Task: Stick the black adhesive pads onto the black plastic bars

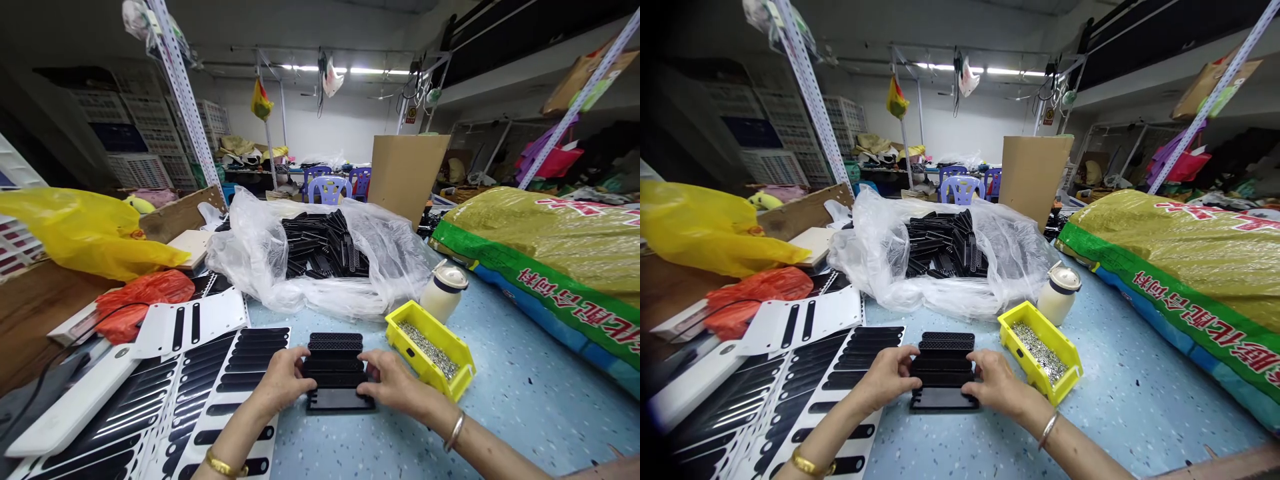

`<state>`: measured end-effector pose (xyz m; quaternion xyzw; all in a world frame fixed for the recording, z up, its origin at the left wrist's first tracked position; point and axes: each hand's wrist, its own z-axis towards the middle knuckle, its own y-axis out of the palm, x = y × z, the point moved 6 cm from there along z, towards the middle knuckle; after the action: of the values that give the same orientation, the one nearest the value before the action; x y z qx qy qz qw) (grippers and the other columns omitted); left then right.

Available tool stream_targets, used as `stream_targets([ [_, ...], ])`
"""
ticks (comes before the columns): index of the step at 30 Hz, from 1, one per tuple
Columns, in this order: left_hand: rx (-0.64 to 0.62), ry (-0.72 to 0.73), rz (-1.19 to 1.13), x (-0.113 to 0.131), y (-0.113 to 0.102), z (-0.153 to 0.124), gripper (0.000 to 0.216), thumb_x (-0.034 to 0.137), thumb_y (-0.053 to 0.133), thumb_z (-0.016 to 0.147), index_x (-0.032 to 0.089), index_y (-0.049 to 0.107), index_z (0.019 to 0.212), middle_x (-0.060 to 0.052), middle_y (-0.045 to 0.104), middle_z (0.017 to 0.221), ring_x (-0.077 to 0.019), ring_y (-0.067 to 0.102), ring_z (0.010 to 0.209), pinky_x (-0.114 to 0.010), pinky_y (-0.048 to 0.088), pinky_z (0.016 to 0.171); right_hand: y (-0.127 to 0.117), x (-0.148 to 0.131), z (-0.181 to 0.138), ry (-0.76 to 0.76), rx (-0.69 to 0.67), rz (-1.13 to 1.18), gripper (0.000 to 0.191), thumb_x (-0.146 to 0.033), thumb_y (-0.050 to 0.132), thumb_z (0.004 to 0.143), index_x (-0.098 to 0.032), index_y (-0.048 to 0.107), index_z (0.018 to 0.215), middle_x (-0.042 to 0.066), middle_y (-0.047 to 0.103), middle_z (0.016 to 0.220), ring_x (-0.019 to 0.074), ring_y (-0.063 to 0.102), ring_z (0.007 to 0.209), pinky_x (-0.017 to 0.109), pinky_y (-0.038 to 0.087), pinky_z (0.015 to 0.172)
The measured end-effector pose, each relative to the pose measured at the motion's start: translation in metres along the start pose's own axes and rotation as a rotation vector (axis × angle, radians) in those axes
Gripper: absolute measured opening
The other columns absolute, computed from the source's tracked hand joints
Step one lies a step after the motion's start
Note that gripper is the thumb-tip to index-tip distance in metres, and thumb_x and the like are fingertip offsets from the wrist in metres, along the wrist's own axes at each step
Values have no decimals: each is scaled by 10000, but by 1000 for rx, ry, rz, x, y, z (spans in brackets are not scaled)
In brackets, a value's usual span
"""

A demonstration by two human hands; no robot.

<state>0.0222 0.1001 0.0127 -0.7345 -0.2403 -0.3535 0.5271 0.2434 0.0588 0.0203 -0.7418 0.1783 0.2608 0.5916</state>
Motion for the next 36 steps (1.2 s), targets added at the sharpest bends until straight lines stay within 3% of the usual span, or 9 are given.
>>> stream_targets([
  [6,51,-101,-214,-14,8,19,262,150,724,563,149,651,815,99,490,484,-110,541,474,-216,404,462,8,12,20,98,111,178,160,-178,643,773,-124,714,906,24,657,681,167,600,652,246,457,599],
  [8,54,-150,-235,-15,10,24,214,177,732,598,149,611,772,92,496,453,-115,546,427,-219,419,430,10,16,28,133,114,199,123,-120,577,786,-125,690,836,5,630,618,151,582,587,232,445,545],
  [13,70,-211,-214,-12,13,30,218,254,746,661,172,550,711,74,502,390,-145,575,378,-215,412,383,5,19,36,151,150,223,131,-147,526,821,-145,625,735,-13,582,554,142,559,532,227,418,497],
  [18,92,-202,-128,-10,7,19,145,296,647,752,174,569,752,62,517,414,-155,578,403,-230,388,407,-7,27,1,119,162,151,173,-292,618,799,-164,607,683,20,601,614,173,573,614,256,408,539],
  [20,91,-174,-79,-9,4,6,170,294,678,704,182,559,658,52,512,437,-156,572,454,-238,367,442,-1,29,-17,98,90,18,155,-296,714,707,-167,638,747,30,625,688,191,582,665,269,420,578],
  [22,59,-110,24,-6,5,-8,175,229,735,592,182,567,606,49,518,491,-152,558,523,-241,345,487,8,26,-30,21,35,-93,255,-296,754,677,-176,670,886,49,650,820,211,597,756,290,442,666],
  [26,-25,62,326,1,16,-28,274,89,635,564,198,680,812,38,574,642,-154,541,637,-249,342,584,22,14,-39,-62,14,-174,275,-260,692,774,-166,661,1030,91,653,967,229,606,893,307,441,791],
  [31,-113,19,181,-2,21,-31,217,134,596,655,166,701,843,51,538,550,-145,548,575,-238,364,564,23,6,-35,-55,-17,-191,125,-282,606,857,-176,658,898,76,673,888,219,616,849,291,442,761],
  [36,-93,-118,104,-11,18,-24,247,292,497,804,153,680,712,55,479,405,-150,519,389,-245,350,439,17,8,-27,26,33,-236,410,-361,436,967,-191,578,623,72,664,728,193,604,716,286,434,690],
])
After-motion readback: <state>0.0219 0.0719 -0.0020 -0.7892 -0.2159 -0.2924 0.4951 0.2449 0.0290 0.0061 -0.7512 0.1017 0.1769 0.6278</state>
